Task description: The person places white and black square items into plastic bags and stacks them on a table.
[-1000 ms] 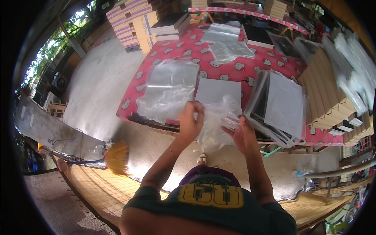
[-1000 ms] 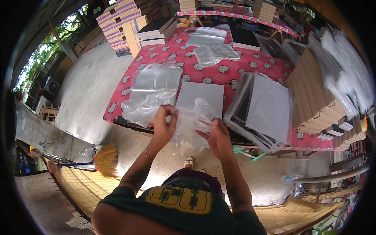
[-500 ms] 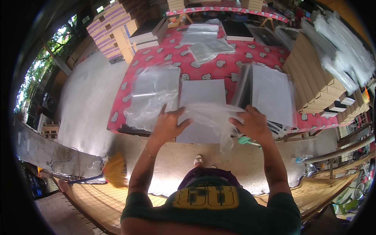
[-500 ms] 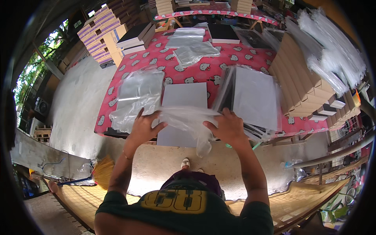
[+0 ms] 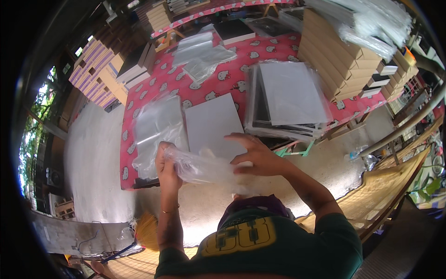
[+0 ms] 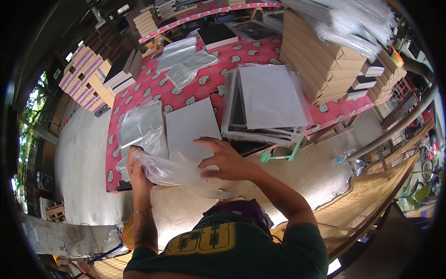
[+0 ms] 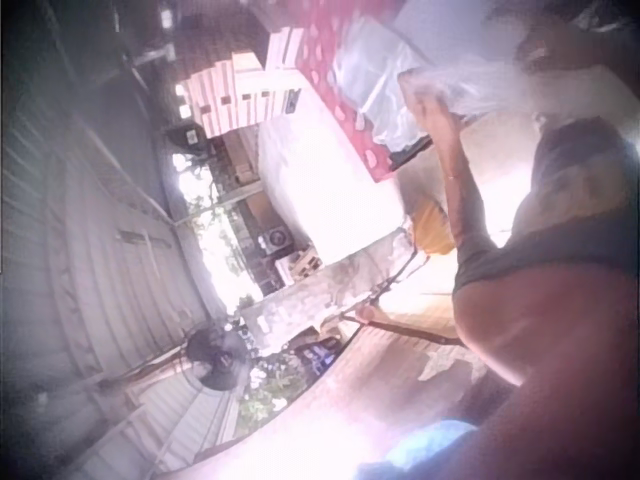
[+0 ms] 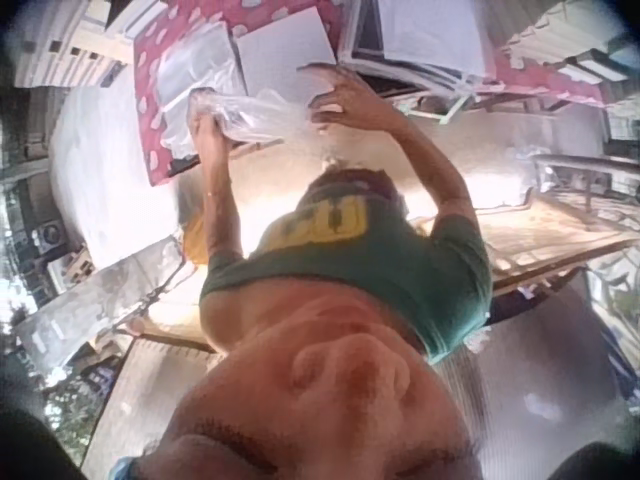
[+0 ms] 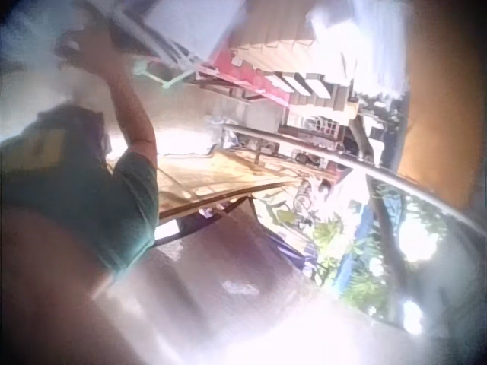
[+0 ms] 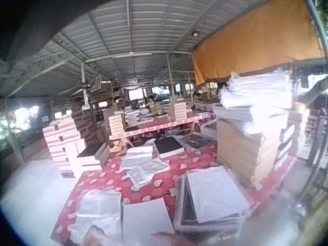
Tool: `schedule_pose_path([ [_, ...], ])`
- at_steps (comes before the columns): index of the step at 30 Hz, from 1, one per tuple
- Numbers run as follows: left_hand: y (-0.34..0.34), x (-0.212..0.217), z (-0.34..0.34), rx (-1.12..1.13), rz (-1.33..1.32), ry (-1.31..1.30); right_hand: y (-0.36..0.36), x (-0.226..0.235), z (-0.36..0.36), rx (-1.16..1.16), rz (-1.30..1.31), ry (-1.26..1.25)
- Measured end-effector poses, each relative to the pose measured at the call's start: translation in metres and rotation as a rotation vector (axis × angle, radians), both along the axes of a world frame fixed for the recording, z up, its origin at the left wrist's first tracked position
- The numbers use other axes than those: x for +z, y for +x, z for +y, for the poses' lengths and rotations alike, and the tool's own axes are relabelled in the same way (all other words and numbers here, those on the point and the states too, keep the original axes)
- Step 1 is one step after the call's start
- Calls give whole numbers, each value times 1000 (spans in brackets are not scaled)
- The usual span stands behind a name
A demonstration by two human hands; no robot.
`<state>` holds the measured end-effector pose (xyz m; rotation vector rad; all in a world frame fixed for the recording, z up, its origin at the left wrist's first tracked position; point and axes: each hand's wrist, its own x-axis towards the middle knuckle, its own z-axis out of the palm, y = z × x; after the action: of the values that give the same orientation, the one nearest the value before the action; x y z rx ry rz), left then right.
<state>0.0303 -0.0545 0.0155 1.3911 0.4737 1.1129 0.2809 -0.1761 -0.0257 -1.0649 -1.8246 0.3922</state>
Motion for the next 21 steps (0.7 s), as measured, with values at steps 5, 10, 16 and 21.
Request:
schedule_pose_path([
  [5, -16, 0, 9, -459, 587, 307, 25, -14, 8, 397, 1590, -285],
  [10, -13, 19, -1, -350, 225, 97, 18, -41, 5, 472, 204, -683],
  [16, -43, -33, 12, -621, 517, -116, 21, -16, 13, 558, 1755, -477],
  [21, -24, -16, 12, -409, -60, -168, 13, -41, 13, 576, 565, -861],
])
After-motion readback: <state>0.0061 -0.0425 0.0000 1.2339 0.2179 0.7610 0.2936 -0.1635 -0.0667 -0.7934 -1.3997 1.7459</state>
